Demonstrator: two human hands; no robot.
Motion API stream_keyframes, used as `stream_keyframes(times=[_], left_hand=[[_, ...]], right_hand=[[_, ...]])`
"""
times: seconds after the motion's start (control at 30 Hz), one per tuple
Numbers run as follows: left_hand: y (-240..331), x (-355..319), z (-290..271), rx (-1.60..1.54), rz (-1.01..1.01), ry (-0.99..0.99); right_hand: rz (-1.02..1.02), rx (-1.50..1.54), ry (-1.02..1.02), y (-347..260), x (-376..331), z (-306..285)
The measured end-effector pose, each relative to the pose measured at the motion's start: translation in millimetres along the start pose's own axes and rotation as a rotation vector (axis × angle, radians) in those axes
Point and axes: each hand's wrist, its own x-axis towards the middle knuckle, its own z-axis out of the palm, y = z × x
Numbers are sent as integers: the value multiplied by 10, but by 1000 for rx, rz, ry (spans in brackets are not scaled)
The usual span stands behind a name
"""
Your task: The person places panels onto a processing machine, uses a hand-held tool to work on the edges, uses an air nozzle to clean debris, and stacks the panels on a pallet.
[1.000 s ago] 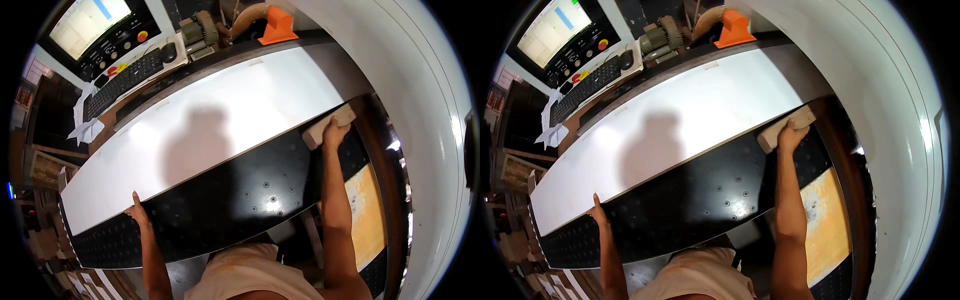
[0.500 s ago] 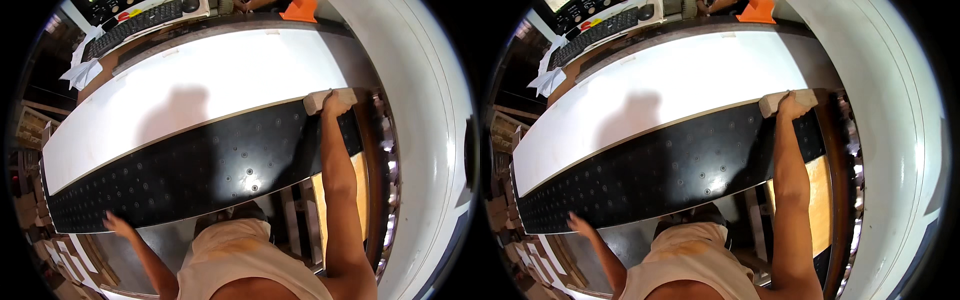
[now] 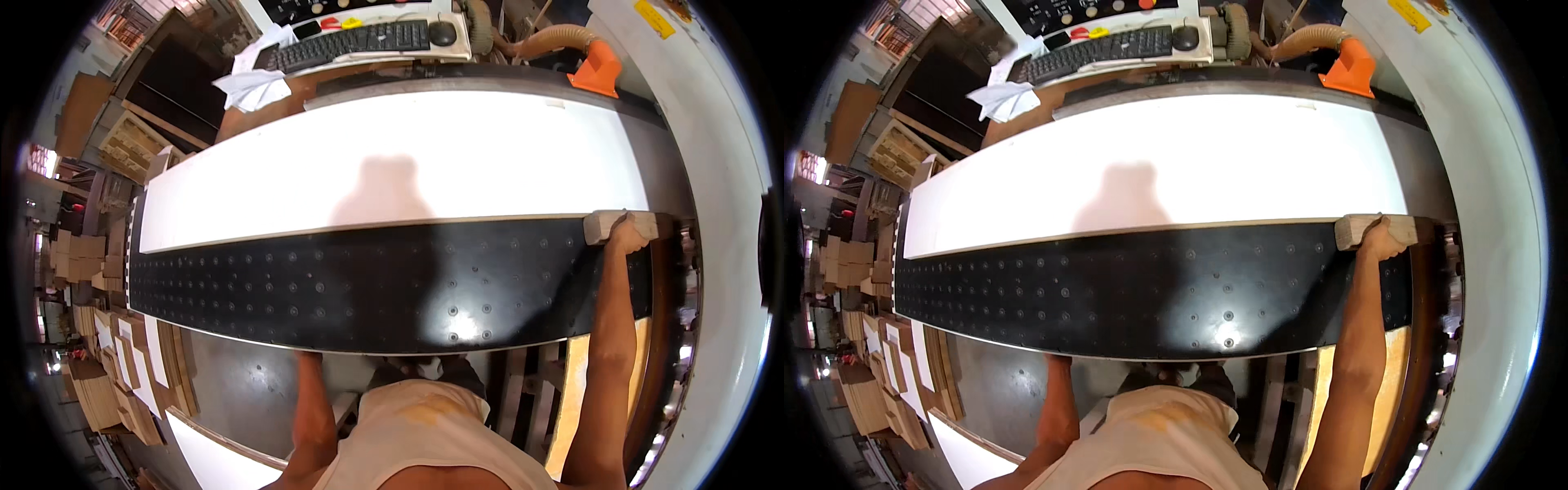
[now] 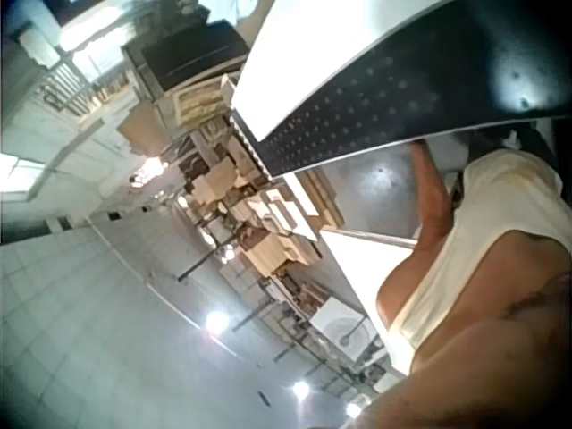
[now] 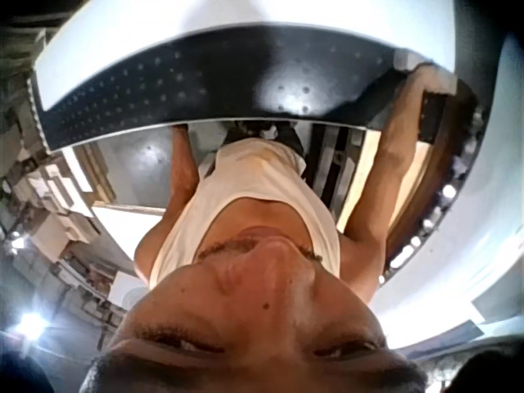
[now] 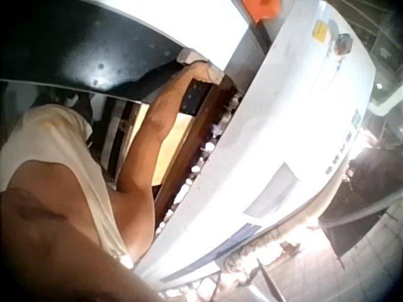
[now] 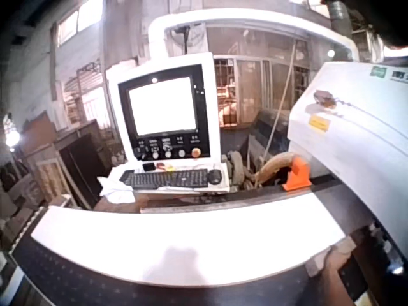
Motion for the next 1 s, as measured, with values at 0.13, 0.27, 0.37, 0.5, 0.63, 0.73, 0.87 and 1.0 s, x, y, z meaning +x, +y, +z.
stream_keyframes(times=[0.13,0.27,0.37,0.5,0.63,0.73,0.87,1.0], left_hand=[[11,-202,-73,23,70,34],[486,-501,242,137,519,325],[1101,-869,1528,352,987,610],[1553,27,2117,701,1007,545],[1400,220,3186,560,670,388],[1416,275,3168,571,720,522],[1421,335,3110,570,828,543],[1307,196,3322,571,759,559]], right_hand=[[-1,-30,-18,-2,-16,96],[-18,-24,19,-1,46,-24],[11,-19,-14,66,305,-74],[-30,137,-64,-274,-424,201],[-67,174,-33,-109,-210,-135],[-112,351,-75,35,-415,-242],[-117,311,19,-160,-647,-116],[-73,297,47,-203,-634,-78]])
